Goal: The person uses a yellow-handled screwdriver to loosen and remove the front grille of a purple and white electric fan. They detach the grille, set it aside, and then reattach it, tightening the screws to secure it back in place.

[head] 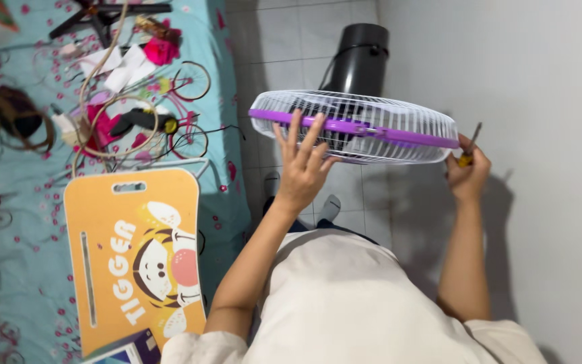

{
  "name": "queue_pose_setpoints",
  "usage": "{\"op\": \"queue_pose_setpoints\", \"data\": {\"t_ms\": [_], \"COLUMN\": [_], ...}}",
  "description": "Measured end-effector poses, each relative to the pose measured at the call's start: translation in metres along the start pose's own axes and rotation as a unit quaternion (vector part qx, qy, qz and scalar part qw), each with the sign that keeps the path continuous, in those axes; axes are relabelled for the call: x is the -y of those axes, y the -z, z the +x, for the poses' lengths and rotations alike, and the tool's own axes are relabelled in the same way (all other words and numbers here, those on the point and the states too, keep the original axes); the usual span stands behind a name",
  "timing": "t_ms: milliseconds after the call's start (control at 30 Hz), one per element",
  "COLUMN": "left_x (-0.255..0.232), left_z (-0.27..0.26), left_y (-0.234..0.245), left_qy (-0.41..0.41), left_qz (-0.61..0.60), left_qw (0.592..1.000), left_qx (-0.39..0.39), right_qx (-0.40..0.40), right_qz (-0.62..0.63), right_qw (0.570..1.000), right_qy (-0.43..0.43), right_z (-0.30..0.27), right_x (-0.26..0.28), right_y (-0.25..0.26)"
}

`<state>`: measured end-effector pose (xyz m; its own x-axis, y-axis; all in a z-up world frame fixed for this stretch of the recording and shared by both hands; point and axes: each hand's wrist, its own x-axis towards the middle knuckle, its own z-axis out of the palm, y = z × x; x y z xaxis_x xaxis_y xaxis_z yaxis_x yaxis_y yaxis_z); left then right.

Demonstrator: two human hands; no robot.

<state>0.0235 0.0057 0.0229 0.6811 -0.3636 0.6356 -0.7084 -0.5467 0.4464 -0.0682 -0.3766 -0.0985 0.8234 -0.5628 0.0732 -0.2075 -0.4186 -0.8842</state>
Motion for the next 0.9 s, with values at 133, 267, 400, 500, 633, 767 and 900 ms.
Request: {"op": "queue_pose_setpoints", "data": {"t_ms": [133,267,400,500,633,767,900], "left_x": [-0.001,-0.003,-0.002,0.001,0.004,0.006,0.007], "left_z": [0.001,0.001,0.000,-0.004,-0.006,-0.005,-0.002], "left_y": [0.003,0.002,0.002,-0.001,-0.002,-0.002,0.002], "left_qy": [0.005,0.003,0.004,0.002,0.004,0.000,-0.005], "left_qz": [-0.017,-0.019,-0.016,-0.015,-0.009,0.001,0.000], "left_qw": [1.000,1.000,1.000,1.000,1.000,1.000,1.000], "left_qx": [-0.005,-0.003,0.000,0.002,0.005,0.013,0.021], "right_qx": [-0.031,-0.079,-0.077,-0.055,0.030,0.066,0.093], "right_qz": [-0.073,-0.122,-0.107,-0.087,0.014,0.008,-0.024], "right_qw": [0.992,0.983,0.987,0.988,0.997,0.998,0.995], "right_qy": [0.094,0.114,0.094,0.115,0.073,0.015,-0.008], "right_z": [0.008,0.001,0.006,0.004,0.002,0.004,0.003], "right_x": [-0.007,-0.019,-0.022,-0.024,-0.016,0.002,0.016], "right_y": [-0.002,-0.003,-0.007,-0.003,0.006,0.016,0.020]}}
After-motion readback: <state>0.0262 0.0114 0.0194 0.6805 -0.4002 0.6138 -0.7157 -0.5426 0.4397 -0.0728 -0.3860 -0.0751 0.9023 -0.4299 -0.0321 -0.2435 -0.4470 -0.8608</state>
